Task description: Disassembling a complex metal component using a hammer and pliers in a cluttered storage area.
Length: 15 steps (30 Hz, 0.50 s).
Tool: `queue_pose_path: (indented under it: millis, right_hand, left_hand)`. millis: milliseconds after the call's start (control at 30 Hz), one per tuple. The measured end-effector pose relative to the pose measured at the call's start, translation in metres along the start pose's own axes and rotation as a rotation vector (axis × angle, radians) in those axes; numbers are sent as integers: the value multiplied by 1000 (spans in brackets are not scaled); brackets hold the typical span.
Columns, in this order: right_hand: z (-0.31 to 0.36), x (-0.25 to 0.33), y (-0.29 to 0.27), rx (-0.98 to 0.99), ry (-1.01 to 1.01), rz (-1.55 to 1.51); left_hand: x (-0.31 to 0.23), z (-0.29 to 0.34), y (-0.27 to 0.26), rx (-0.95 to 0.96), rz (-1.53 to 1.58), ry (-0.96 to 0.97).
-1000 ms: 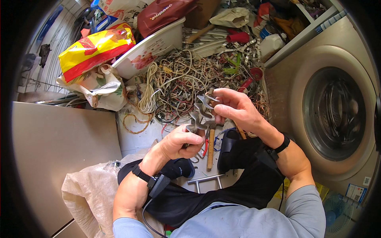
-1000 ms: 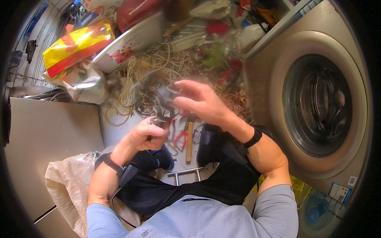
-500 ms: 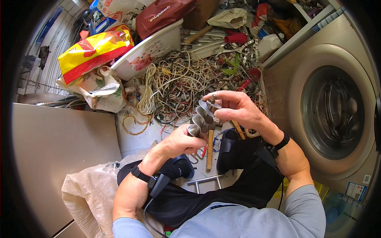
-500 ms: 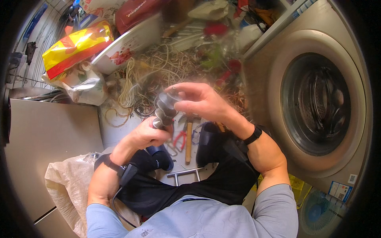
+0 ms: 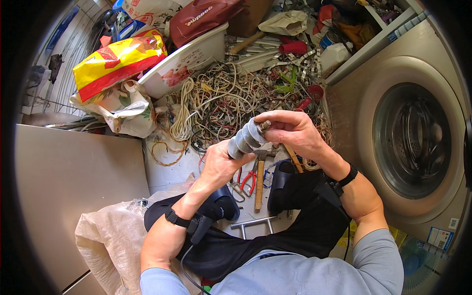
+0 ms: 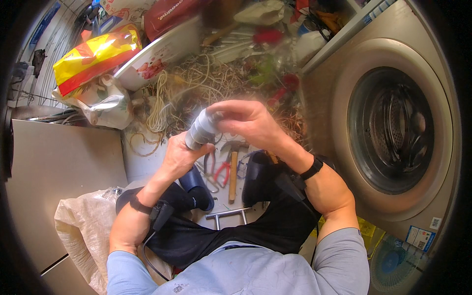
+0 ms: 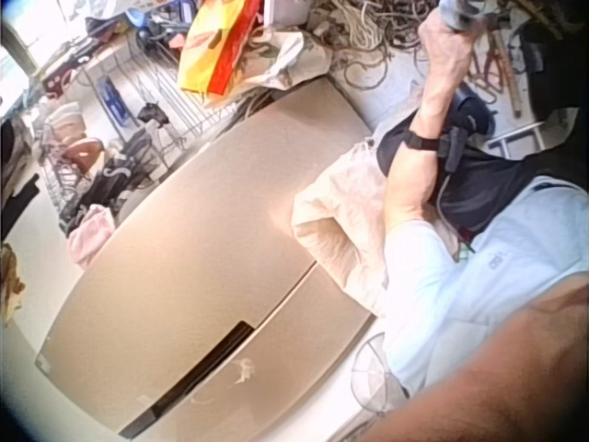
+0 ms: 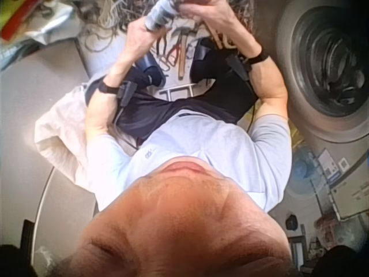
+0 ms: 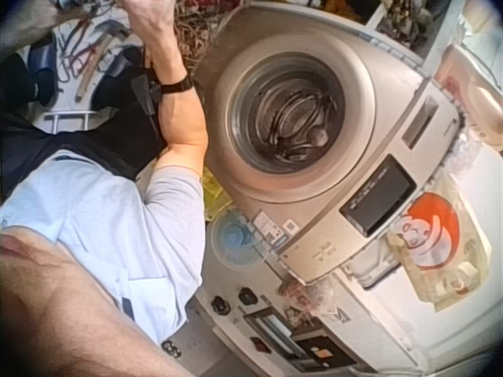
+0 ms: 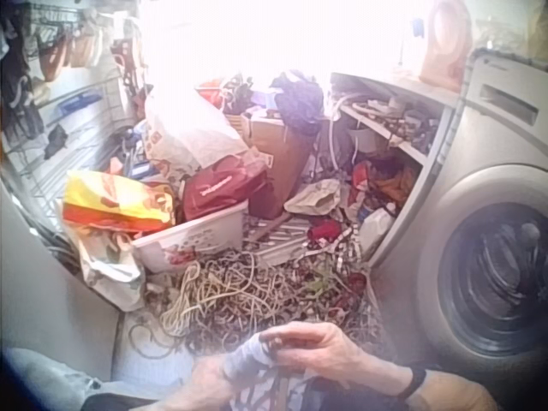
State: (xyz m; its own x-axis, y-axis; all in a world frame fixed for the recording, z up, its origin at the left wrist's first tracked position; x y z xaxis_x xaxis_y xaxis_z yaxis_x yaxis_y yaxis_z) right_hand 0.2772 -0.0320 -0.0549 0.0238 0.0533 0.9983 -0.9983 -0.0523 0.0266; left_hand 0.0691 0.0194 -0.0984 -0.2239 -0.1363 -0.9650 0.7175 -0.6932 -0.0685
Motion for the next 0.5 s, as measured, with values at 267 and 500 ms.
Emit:
queue_pose_path:
  millis: [267,500]
  right_hand:
    - [2,-7,1,14,26,-126]
    - [1,-8,3,-5,64,-116]
  left_hand:
    - [1,-1,-10,-193,-227,265]
    - [-3,0,-14,-227,-335,293]
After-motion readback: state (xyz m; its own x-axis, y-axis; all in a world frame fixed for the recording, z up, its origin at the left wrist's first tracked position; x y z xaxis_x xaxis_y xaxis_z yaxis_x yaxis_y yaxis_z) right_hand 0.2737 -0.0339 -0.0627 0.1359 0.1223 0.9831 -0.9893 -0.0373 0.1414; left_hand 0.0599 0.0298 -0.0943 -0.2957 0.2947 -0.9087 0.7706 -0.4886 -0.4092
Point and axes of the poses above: each hand's wrist, its own z-axis away from the middle knuckle, its own y-axis out of the palm, x = y × z, the point moved 4 cm from there along -z, towards the middle knuckle, and after that the axes turned 7 degrees about z, right-handed, at the moved point
